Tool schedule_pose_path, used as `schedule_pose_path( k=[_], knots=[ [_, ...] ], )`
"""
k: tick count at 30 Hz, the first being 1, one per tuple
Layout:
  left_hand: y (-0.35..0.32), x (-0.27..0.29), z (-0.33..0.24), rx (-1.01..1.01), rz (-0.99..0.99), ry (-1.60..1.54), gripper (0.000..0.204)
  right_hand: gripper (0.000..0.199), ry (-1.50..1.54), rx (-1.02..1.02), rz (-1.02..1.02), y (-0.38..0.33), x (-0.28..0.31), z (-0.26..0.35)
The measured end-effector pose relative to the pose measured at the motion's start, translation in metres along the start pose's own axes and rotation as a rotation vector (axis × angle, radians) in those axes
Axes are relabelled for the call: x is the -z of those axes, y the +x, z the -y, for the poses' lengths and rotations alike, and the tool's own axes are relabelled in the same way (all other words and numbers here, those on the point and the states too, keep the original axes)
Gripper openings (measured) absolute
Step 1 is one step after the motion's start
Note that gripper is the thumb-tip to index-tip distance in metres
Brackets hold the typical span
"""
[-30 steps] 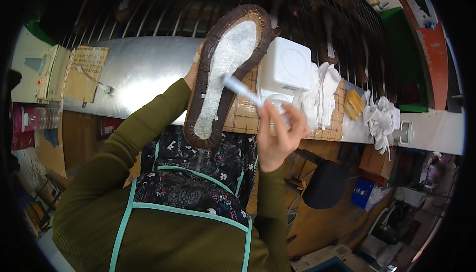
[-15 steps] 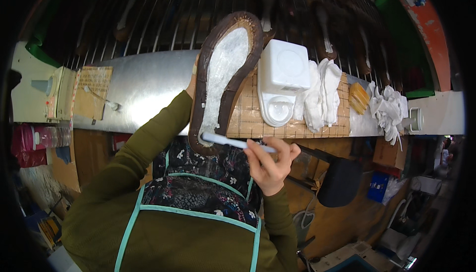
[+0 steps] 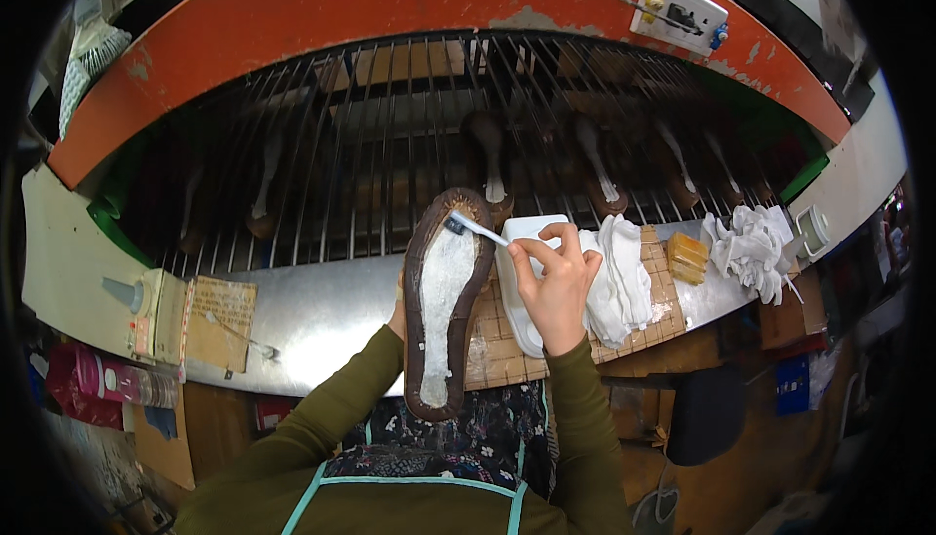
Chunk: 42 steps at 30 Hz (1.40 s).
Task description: The person applies a white adhesive to the sole of a brown shoe using a small brush. They repeatedly dip the brush into a white container and spread the glue along the sole's edge and surface, then place the shoe on a metal rack and repeat the process on another shoe.
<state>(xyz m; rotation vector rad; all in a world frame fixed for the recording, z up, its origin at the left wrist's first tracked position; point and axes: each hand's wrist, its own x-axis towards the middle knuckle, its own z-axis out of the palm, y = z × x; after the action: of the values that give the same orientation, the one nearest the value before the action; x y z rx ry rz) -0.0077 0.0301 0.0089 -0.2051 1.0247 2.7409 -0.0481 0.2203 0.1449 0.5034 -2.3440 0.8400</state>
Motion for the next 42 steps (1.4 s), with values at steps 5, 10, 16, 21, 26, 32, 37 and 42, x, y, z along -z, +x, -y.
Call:
schedule_pose_path(
  k=[5, 10, 16, 21, 26, 32, 37, 42],
  knots=[
    [0.002, 0.003, -0.002, 0.016, 0.016, 0.016, 0.078, 0.013, -0.126, 0.077, -0.225, -0.014, -0.001, 0.003],
    [0.001, 0.005, -0.002, 0.033, 0.017, 0.004, 0.069, 0.022, -0.179, 0.127, -0.136, -0.089, 0.017, 0.012],
    [-0.009, 0.009, -0.006, 0.016, 0.013, -0.044, 0.057, 0.013, -0.114, -0.246, 0.085, -0.12, 0.082, -0.02],
    [-0.025, -0.006, -0.012, -0.035, -0.01, -0.18, 0.048, 0.01, -0.394, -0.15, 0.09, -0.126, 0.077, -0.038],
    [-0.053, -0.019, -0.04, -0.181, -0.175, -0.204, 0.045, 0.023, -0.498, -0.16, 0.192, -0.128, 0.066, -0.034],
    [0.002, 0.072, -0.068, -0.347, -0.293, 0.475, 0.065, 0.046, -0.358, -0.128, 0.027, -0.122, 0.085, -0.003],
    [0.048, 0.086, -0.126, -0.183, -0.123, -0.637, 0.057, 0.043, -0.296, -0.17, -0.028, -0.122, 0.097, -0.017],
    [0.062, 0.087, -0.127, -0.214, -0.366, -0.805, 0.041, 0.047, -0.395, -0.124, -0.047, -0.125, 0.106, -0.037]
  ],
)
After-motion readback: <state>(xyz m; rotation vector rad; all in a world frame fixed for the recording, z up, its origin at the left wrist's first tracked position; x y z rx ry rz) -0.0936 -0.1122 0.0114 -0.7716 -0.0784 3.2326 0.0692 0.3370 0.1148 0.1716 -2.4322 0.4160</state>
